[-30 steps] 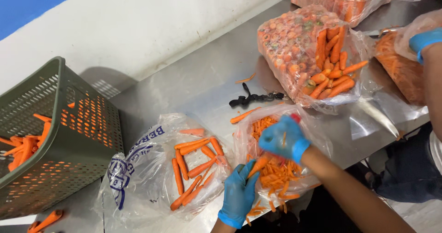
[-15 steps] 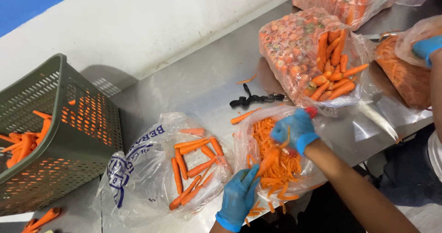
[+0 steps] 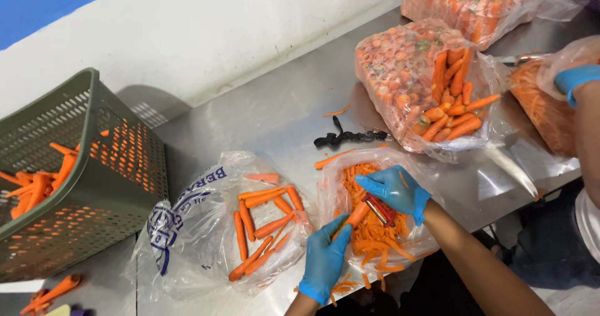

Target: The person peels whole carrots using a handheld peeler and places the peeled carrots into a green basket. The person repeatedly picks up carrots from a plastic bag, peels them, and discards the peels into a separate bag.

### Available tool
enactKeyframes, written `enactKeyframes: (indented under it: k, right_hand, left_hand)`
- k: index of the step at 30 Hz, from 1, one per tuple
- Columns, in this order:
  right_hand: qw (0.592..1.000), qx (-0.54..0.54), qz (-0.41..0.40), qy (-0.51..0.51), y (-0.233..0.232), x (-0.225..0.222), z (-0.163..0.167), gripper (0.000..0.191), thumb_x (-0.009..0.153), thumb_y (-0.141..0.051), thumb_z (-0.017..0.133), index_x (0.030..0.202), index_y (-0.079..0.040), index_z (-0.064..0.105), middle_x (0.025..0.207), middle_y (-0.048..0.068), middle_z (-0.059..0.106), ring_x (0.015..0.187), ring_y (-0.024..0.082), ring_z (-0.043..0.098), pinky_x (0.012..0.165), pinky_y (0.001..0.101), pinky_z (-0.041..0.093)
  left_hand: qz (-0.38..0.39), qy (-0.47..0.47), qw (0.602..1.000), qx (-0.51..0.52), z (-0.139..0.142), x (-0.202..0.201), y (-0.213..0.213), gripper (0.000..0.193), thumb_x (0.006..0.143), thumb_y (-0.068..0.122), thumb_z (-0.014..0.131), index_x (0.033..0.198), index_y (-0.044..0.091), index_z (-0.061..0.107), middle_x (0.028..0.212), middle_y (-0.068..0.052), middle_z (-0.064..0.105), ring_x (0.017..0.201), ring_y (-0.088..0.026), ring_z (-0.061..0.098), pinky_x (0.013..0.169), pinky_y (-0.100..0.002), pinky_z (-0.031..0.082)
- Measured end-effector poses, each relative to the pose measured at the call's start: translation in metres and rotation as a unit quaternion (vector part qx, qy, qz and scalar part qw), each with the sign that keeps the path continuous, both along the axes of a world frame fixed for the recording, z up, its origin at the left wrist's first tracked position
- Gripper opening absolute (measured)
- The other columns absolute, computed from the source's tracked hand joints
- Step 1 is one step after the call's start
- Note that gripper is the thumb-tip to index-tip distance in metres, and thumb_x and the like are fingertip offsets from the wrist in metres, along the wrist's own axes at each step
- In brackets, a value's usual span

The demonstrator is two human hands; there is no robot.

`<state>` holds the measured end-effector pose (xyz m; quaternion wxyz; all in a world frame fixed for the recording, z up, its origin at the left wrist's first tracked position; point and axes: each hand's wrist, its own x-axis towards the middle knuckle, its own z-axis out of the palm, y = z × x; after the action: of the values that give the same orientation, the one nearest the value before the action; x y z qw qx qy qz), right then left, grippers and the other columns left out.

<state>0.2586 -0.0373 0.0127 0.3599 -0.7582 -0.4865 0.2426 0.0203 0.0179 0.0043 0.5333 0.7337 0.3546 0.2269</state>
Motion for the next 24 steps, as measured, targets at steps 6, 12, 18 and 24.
enactKeyframes:
  k: [6, 12, 18, 24]
  right_hand:
    - [0.949, 0.189, -0.053, -0.247, 0.003, -0.023, 0.015, 0.037, 0.087, -0.037, 0.065, 0.062, -0.01, 0.068, 0.064, 0.01, 0.068, 0.059, 0.03, 0.063, 0.062, 0.0421, 0.048]
    - [0.926, 0.176, 0.033, -0.333, 0.018, -0.028, -0.003, 0.032, 0.084, -0.032, 0.062, 0.057, -0.016, 0.062, 0.06, 0.005, 0.066, 0.059, 0.029, 0.062, 0.075, 0.046, 0.043]
    - [0.932, 0.062, -0.082, -0.348, 0.013, 0.017, -0.007, 0.033, 0.087, -0.037, 0.06, 0.06, -0.019, 0.066, 0.064, 0.004, 0.067, 0.063, 0.028, 0.063, 0.074, 0.0428, 0.042]
    - [0.937, 0.108, 0.028, -0.33, 0.023, -0.019, -0.03, 0.031, 0.083, -0.036, 0.061, 0.056, -0.021, 0.066, 0.062, 0.002, 0.069, 0.059, 0.03, 0.063, 0.069, 0.0443, 0.044]
  left_hand:
    - [0.014, -0.007, 1.0, -0.004, -0.001, 0.004, 0.001, 0.032, 0.097, 0.022, 0.064, 0.117, -0.002, 0.065, 0.101, -0.016, 0.077, 0.092, -0.02, 0.073, 0.084, -0.032, 0.055]
    - [-0.013, -0.027, 0.999, 0.025, 0.005, -0.002, -0.005, 0.023, 0.097, 0.016, 0.063, 0.109, -0.002, 0.06, 0.094, -0.019, 0.075, 0.085, -0.026, 0.074, 0.075, -0.036, 0.055]
    - [-0.027, 0.006, 0.995, 0.093, 0.008, -0.009, -0.005, 0.02, 0.095, 0.012, 0.066, 0.108, -0.002, 0.061, 0.089, -0.022, 0.073, 0.081, -0.036, 0.074, 0.069, -0.039, 0.056]
    - [-0.047, -0.029, 0.991, 0.125, 0.002, -0.002, -0.006, 0.021, 0.095, 0.011, 0.067, 0.109, -0.003, 0.059, 0.094, -0.024, 0.072, 0.088, -0.039, 0.073, 0.072, -0.041, 0.056]
